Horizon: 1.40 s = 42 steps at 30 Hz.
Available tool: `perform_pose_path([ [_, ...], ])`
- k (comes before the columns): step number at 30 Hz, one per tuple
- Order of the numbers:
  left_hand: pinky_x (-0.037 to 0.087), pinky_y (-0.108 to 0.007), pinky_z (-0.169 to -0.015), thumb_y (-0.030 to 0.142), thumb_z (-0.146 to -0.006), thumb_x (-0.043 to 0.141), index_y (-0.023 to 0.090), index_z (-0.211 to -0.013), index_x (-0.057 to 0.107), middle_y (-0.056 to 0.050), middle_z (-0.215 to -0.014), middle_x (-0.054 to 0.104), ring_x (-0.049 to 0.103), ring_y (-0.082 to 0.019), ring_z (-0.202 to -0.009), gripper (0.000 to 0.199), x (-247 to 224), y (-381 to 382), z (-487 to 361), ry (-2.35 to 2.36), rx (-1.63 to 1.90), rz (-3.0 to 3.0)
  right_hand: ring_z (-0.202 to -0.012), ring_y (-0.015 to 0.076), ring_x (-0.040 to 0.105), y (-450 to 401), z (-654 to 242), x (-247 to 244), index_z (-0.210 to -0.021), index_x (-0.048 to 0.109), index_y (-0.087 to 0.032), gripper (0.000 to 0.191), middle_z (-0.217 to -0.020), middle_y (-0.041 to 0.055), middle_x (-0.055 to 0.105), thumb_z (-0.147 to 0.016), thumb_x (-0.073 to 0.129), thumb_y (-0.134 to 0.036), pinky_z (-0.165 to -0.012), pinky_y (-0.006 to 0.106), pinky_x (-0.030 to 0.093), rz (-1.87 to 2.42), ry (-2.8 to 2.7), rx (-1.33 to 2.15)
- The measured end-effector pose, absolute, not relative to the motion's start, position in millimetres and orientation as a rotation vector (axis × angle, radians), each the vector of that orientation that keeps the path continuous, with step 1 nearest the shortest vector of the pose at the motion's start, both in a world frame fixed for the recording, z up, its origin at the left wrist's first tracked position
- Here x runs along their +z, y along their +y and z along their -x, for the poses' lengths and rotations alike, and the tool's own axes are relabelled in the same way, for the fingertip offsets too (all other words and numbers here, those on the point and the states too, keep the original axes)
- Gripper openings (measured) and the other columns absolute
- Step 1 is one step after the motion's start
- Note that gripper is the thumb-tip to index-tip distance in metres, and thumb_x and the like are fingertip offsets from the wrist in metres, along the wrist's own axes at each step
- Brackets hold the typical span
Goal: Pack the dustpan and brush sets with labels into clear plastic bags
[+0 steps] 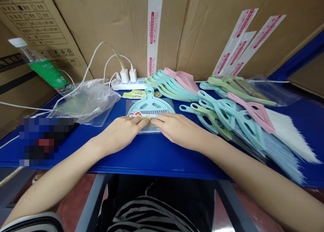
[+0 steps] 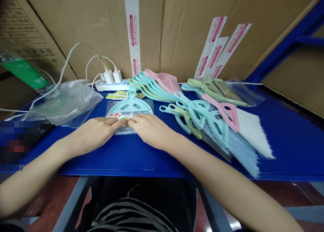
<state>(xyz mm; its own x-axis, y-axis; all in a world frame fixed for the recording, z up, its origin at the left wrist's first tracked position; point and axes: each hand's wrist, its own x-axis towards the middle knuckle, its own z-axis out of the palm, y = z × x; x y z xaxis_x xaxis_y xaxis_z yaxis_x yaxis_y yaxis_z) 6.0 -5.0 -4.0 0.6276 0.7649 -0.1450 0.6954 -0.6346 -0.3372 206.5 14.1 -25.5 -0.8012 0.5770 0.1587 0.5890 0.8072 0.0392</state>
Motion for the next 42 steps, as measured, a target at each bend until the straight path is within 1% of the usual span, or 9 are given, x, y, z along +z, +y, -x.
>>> perform_pose_path([
  [3, 0.055, -0.037, -0.089, 0.007, -0.092, 0.041, 0.018, -0.136, 0.044, -0.011, -0.122, 0.064, 0.068, -0.024, -0.102, 0.045, -5.3, -3.9, -4.8, -1.167, 0.386, 2.615, -0.091, 0.0243, 0.061, 15.1, -206.4, -25.6, -0.115, 0.062, -0.013, 0.029, -0.096, 0.0109, 0.068, -0.089, 0.050, -0.009, -0.072, 0.036, 0.050, 0.987, -2.820, -0.098],
  [8, 0.056, -0.037, -0.086, 0.007, -0.092, 0.041, 0.018, -0.134, 0.046, -0.011, -0.115, 0.066, 0.069, -0.024, -0.098, 0.043, -5.0, -4.0, -6.1, -1.190, 0.380, 2.615, -0.095, 0.0267, 0.061, 15.5, -202.0, -24.6, -0.119, 0.062, -0.011, 0.028, -0.098, 0.0136, 0.068, -0.093, 0.052, -0.019, -0.077, 0.039, 0.050, 1.057, -2.807, -0.048],
  [13, 0.057, -0.039, -0.081, 0.017, -0.098, 0.036, 0.016, -0.128, 0.050, -0.012, -0.113, 0.066, 0.070, -0.025, -0.094, 0.033, -4.1, -4.9, -7.7, -1.204, 0.337, 2.634, -0.098, 0.0264, 0.061, 15.9, -198.2, -25.4, -0.122, 0.061, -0.014, 0.031, -0.098, 0.0118, 0.070, -0.092, 0.056, -0.021, -0.079, 0.039, 0.050, 1.117, -2.753, 0.016],
  [19, 0.057, -0.037, -0.080, 0.019, -0.099, 0.038, 0.017, -0.127, 0.049, -0.011, -0.117, 0.066, 0.070, -0.024, -0.094, 0.030, -5.3, -3.8, -7.5, -1.228, 0.323, 2.643, -0.095, 0.0251, 0.060, 17.2, -201.5, -26.8, -0.127, 0.059, -0.017, 0.036, -0.095, 0.0099, 0.069, -0.091, 0.057, -0.021, -0.077, 0.038, 0.049, 1.054, -2.729, 0.052],
  [23, 0.057, -0.036, -0.079, 0.021, -0.098, 0.041, 0.018, -0.127, 0.047, -0.011, -0.118, 0.066, 0.070, -0.024, -0.096, 0.030, -4.8, -4.6, -8.4, -1.262, 0.336, 2.625, -0.095, 0.0256, 0.060, 17.9, -203.1, -24.7, -0.123, 0.063, -0.016, 0.032, -0.096, 0.0109, 0.068, -0.092, 0.056, -0.021, -0.077, 0.038, 0.048, 1.046, -2.765, 0.053],
  [29, 0.057, -0.038, -0.078, 0.024, -0.098, 0.042, 0.013, -0.118, 0.050, -0.014, -0.114, 0.067, 0.071, -0.027, -0.093, 0.024, -1.9, -6.4, -10.0, -1.367, 0.401, 2.606, -0.094, 0.0255, 0.061, 17.3, -203.7, -21.8, -0.120, 0.066, -0.016, 0.031, -0.090, 0.0102, 0.067, -0.091, 0.057, -0.019, -0.077, 0.037, 0.047, 1.046, -2.781, 0.076],
  [35, 0.057, -0.038, -0.075, 0.024, -0.097, 0.043, 0.012, -0.118, 0.048, -0.016, -0.111, 0.067, 0.071, -0.028, -0.091, 0.025, -0.9, -6.8, -10.4, -1.364, 0.389, 2.586, -0.094, 0.0246, 0.061, 17.4, -204.7, -22.8, -0.112, 0.067, -0.016, 0.024, -0.095, 0.0105, 0.069, -0.092, 0.055, -0.020, -0.078, 0.037, 0.048, 1.039, -2.781, 0.007],
  [38, 0.057, -0.037, -0.076, 0.020, -0.097, 0.041, 0.013, -0.122, 0.047, -0.014, -0.109, 0.067, 0.071, -0.026, -0.091, 0.026, -1.0, -6.7, -10.7, -1.308, 0.375, 2.617, -0.094, 0.0248, 0.061, 16.0, -202.7, -21.8, -0.114, 0.065, -0.016, 0.025, -0.094, 0.0095, 0.069, -0.093, 0.051, -0.018, -0.075, 0.036, 0.047, 1.125, -2.768, 0.029],
  [42, 0.057, -0.035, -0.080, 0.012, -0.095, 0.040, 0.019, -0.129, 0.046, -0.009, -0.108, 0.066, 0.070, -0.022, -0.092, 0.035, -3.3, -6.3, -9.8, -1.119, 0.283, 2.724, -0.094, 0.0258, 0.063, 14.2, -199.9, -20.7, -0.110, 0.062, -0.013, 0.021, -0.098, 0.0118, 0.070, -0.093, 0.050, -0.019, -0.071, 0.035, 0.046, 1.273, -2.714, 0.103],
])
